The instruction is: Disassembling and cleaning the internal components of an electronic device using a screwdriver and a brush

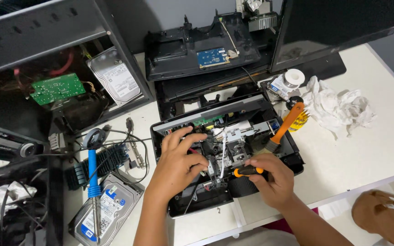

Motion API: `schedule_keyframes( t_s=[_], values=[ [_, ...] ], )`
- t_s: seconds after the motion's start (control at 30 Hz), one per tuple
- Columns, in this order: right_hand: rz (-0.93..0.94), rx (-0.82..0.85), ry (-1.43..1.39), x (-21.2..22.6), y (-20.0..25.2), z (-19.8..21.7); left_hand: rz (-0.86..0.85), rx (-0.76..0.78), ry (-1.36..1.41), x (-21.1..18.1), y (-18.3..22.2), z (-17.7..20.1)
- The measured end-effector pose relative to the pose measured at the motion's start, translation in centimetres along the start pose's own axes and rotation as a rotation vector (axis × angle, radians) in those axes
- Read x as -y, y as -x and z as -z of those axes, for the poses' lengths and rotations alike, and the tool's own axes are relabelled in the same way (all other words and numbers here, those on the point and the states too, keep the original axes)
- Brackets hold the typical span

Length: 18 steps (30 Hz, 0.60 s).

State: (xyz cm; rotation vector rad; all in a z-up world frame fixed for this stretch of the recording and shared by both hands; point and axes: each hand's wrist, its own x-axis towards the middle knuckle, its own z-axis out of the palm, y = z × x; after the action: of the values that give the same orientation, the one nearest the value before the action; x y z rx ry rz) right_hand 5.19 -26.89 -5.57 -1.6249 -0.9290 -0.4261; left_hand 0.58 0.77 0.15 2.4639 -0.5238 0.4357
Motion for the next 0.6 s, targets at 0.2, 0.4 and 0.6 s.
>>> schedule_keyframes(
  t_s=[0.2,0.4,0.6],
  values=[
    [-0.003,0.006,0.006,0.00,0.12,0.05,-0.075,-0.016,0.045,-0.10,0.04,-0.03],
    [-0.007,0.009,-0.002,0.25,0.02,0.09,-0.100,-0.004,0.056,-0.22,0.00,-0.07],
    [0.002,-0.007,0.004,0.24,-0.07,0.01,-0.095,-0.012,0.041,-0.31,0.02,-0.06]
  ],
)
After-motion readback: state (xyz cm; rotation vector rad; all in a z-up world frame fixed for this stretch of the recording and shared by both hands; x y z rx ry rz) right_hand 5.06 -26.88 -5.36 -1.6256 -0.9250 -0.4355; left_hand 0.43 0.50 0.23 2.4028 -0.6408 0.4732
